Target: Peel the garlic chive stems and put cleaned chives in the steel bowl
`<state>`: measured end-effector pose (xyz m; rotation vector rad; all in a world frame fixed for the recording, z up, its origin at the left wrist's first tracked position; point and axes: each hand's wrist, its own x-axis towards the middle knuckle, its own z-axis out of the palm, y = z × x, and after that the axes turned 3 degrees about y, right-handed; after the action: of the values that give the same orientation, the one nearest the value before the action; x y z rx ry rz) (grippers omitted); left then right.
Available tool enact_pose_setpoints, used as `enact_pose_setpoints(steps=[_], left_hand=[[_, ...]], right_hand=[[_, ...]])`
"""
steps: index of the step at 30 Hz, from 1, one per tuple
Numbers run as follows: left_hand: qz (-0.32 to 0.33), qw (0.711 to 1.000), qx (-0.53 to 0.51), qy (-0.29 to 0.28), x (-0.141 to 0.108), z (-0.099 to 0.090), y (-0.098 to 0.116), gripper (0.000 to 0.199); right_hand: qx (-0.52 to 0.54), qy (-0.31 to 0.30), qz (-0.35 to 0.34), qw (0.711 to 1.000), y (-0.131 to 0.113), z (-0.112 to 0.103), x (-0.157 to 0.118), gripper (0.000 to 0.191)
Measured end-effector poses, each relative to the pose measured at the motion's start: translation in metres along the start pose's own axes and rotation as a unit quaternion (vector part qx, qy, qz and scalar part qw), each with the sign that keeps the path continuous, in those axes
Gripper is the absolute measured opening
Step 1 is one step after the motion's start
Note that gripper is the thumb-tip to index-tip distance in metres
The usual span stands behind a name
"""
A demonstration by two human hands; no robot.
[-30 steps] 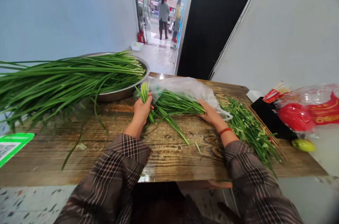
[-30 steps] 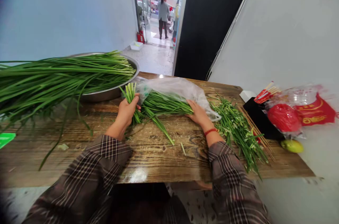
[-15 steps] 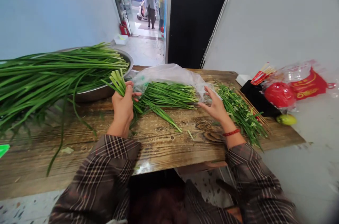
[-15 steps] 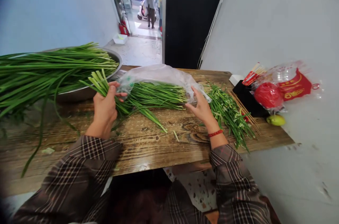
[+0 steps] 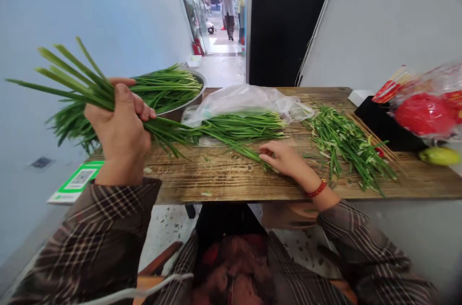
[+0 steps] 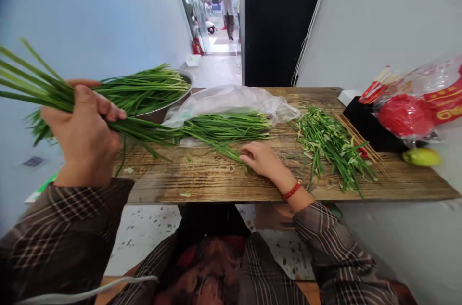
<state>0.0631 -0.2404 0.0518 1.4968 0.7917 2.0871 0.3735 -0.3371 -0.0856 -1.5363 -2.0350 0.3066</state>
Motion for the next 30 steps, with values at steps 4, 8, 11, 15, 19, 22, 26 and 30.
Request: enact_pose_setpoints(steps=[4,8,11,15,19,22,26,30], left_hand=[[0.068,0.996,0.049,-0.009,0.011,-0.010,0.037,0.029],[0.081,0.994,0.072,-0.016,0.019,-0.013,0.039,0.026],[-0.004,0.994,0.092,-0.065,0.022,-0.019,0.024,0.021],[-0.127,0.983,0.085,-0.100,0.027,-0.030,0.015,0.014],[-0.215,0.974,0.050,-0.056,0.036,-0.039,0.031,0.022],[-0.216,0.975,0.057,-0.014,0.044,-0.046,0.046,0.024],[-0.110,0.991,0.059,0.041,0.056,-0.055,0.066,0.025],[0.022,0.996,0.066,0.052,0.057,-0.057,0.084,0.022]], right_hand=[[-0.079,-0.059,-0.008,0.995,-0.013,0.009,-0.007,0.031],[-0.118,-0.063,-0.034,0.990,-0.017,0.013,-0.015,0.026],[-0.142,-0.076,-0.052,0.986,-0.021,0.015,-0.013,0.020],[-0.133,-0.095,-0.092,0.982,-0.036,0.018,0.001,0.015],[-0.101,-0.112,-0.151,0.977,-0.053,0.030,0.023,0.021],[-0.102,-0.120,-0.159,0.975,-0.058,0.046,0.044,0.032],[-0.118,-0.090,-0.089,0.985,-0.050,0.065,0.074,0.036],[-0.119,-0.054,-0.025,0.991,-0.037,0.072,0.097,0.037]])
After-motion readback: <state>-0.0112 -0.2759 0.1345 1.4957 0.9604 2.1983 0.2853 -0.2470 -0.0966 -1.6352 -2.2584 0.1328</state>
